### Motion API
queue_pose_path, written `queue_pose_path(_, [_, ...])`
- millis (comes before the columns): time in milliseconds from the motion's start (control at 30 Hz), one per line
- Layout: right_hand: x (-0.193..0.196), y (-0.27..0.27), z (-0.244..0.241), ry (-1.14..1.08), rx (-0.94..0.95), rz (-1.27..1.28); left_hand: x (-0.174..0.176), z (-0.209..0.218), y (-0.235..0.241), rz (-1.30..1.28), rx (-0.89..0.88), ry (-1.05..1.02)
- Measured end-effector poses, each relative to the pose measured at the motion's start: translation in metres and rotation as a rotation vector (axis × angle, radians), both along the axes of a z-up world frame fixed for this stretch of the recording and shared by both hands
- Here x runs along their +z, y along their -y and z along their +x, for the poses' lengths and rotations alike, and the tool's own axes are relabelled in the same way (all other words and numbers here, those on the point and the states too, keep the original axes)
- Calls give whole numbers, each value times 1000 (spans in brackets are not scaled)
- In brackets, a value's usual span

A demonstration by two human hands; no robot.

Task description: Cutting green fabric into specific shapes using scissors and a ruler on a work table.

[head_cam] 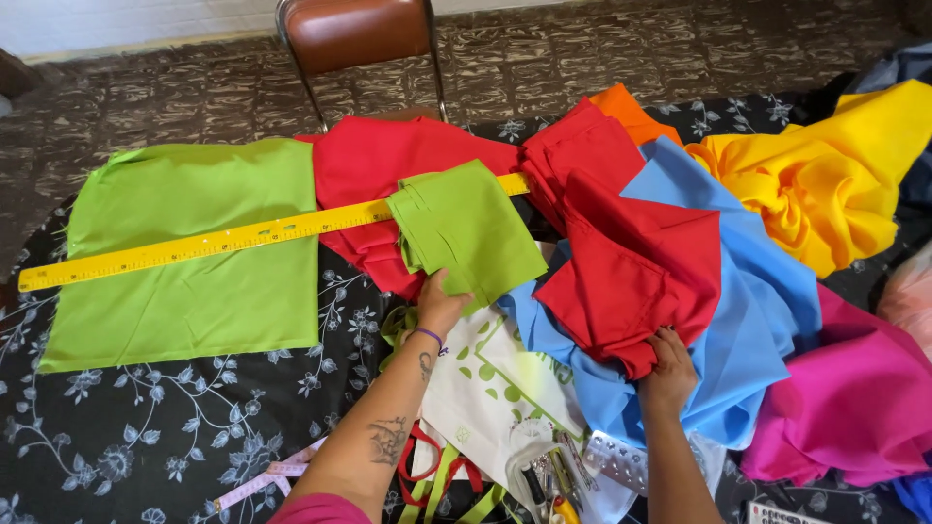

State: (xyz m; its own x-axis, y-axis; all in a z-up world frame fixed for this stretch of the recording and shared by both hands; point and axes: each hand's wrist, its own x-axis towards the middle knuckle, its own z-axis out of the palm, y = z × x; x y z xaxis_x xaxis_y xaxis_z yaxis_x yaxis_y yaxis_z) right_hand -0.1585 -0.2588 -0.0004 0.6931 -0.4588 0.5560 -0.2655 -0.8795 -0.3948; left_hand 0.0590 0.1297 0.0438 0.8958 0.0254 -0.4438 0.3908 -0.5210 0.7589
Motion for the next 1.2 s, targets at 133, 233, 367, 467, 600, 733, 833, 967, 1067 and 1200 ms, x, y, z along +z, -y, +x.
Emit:
queue_pose_path(133, [-1,4,0,-43,8,-57,-9,-7,-3,-16,11,64])
queue_pose_path(233, [10,2,-3,-105,37,-66,30,-36,-11,-5,-25,167])
queue_pose_path(367, [30,-8,-13,-213,94,-97,73,-89,-48,-19,-99,371])
queue_pose_path(467, [59,-31,-35,-353,48,-149,91,-136,-85,29,-99,422])
queue_pose_path(600, [74,-60,-68,-335,3,-176,87,-187,-143,106,-109,322])
queue_pose_path(733, [104,-103,-112,-159,251,-203,50,-244,-197,192,-214,263])
queue_pose_path(833, [111,-136,-151,-238,236,-86,7,-284,-240,408,-365,324])
queue_pose_path(967, [117,-166,-190,-308,249,-14,38,-337,-278,613,-538,34])
queue_pose_path(1067, [127,-190,-221,-415,225,122,101,-368,-290,720,-675,-204])
queue_pose_path(1200, [153,-245,-247,-486,227,81,73,-397,-318,804,-655,-99])
